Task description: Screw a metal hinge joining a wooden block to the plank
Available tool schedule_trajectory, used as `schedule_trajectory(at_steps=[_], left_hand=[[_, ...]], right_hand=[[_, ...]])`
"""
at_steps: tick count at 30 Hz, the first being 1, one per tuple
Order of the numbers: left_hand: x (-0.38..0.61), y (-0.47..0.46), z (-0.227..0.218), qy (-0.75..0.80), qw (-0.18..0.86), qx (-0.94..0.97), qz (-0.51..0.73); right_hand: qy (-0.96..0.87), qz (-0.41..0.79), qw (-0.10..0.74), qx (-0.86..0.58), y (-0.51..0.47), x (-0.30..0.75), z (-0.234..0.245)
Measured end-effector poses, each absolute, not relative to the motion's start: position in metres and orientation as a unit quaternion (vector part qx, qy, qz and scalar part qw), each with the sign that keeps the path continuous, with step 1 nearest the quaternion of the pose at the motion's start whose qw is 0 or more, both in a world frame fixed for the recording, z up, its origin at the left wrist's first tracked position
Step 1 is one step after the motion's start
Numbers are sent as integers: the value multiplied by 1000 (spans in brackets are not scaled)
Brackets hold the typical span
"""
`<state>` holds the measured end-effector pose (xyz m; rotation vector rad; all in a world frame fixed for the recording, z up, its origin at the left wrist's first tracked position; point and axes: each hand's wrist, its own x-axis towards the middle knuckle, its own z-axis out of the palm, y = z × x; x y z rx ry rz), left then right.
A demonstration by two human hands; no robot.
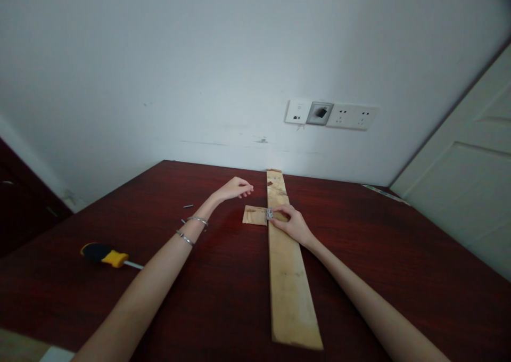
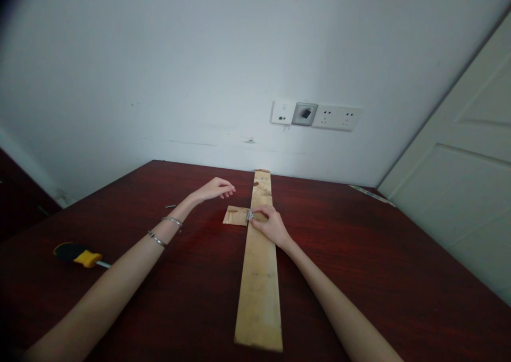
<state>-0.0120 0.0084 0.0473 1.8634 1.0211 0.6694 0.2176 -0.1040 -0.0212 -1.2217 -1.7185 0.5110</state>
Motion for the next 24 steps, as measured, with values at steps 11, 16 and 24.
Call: schedule_trajectory(at_steps=[11, 16, 24], left_hand=[[-7, -10, 83, 365, 390, 790, 302], [-11, -43, 133, 295, 327, 796, 415], [-48, -32, 143, 345, 118, 855, 369]], right_hand=[[-576, 206, 609, -505, -104, 223, -27], [-541, 214, 639, -503, -106, 224, -26], [-487, 253, 656, -518, -99, 230, -31]])
